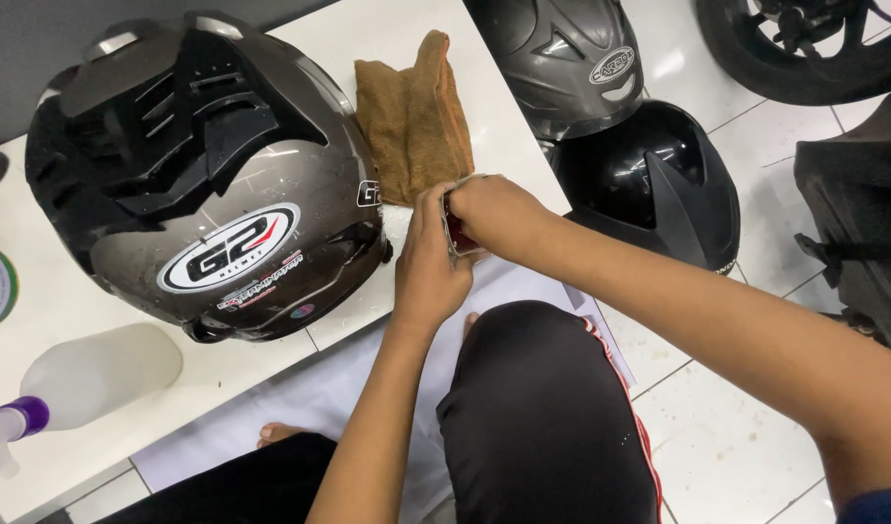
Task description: The person cleans a motorcycle helmet placed on a white table. They use a pink sponge to wipe the helmet's surface, then spray it with a liquid from a spray bottle, and continue wiping with the sponge.
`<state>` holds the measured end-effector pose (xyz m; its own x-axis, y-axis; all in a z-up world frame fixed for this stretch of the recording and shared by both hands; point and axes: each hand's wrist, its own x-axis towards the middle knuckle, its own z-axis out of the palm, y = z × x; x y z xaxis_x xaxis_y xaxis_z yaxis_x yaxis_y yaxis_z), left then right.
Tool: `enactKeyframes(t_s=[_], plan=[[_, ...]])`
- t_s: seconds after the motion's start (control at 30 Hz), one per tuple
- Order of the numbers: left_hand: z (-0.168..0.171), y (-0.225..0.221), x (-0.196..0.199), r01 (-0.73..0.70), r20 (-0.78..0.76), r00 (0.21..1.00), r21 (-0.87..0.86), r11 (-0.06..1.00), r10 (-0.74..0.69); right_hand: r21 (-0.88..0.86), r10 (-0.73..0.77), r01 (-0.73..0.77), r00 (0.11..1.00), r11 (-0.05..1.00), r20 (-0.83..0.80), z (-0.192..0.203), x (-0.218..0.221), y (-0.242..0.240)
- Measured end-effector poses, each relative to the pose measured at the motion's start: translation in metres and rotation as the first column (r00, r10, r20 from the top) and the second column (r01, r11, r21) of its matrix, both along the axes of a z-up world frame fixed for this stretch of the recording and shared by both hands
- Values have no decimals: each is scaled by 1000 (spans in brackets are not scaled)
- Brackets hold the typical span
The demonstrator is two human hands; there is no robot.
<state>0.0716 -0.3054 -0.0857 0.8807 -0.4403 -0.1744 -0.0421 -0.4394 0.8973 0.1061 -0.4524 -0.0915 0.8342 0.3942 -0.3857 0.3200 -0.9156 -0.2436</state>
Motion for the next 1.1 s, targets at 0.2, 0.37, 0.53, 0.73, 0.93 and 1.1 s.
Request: enactKeyframes(t_s=[0.2,0.37,0.53,0.73,0.93,1.1], plan=[[-2,1,0,-10,5,1000,2,1000,10,-165,141,-130,989,978,54,-5,1,8],[-2,3,1,-27,-3,1000,-9,1000,27,-84,83,-85,996,993,-23,-11,3,4],[-6,4,2,-3,26,1000,-12,1000,4,49,22,-16,993,999,-113,14,4,3],[-4,4,3,-2,5,1000,-27,1000,2,-36,-49,45,993,998,-107,-4,7,3],[-1,6,1,-3,-4,1000,-1,1000,3,-111,30,-36,998,993,-53,-14,6,9],[-1,7,1,-8,-21,1000,0,1000,8,-114,13,-13,1000,993,-3,-11,4,11]])
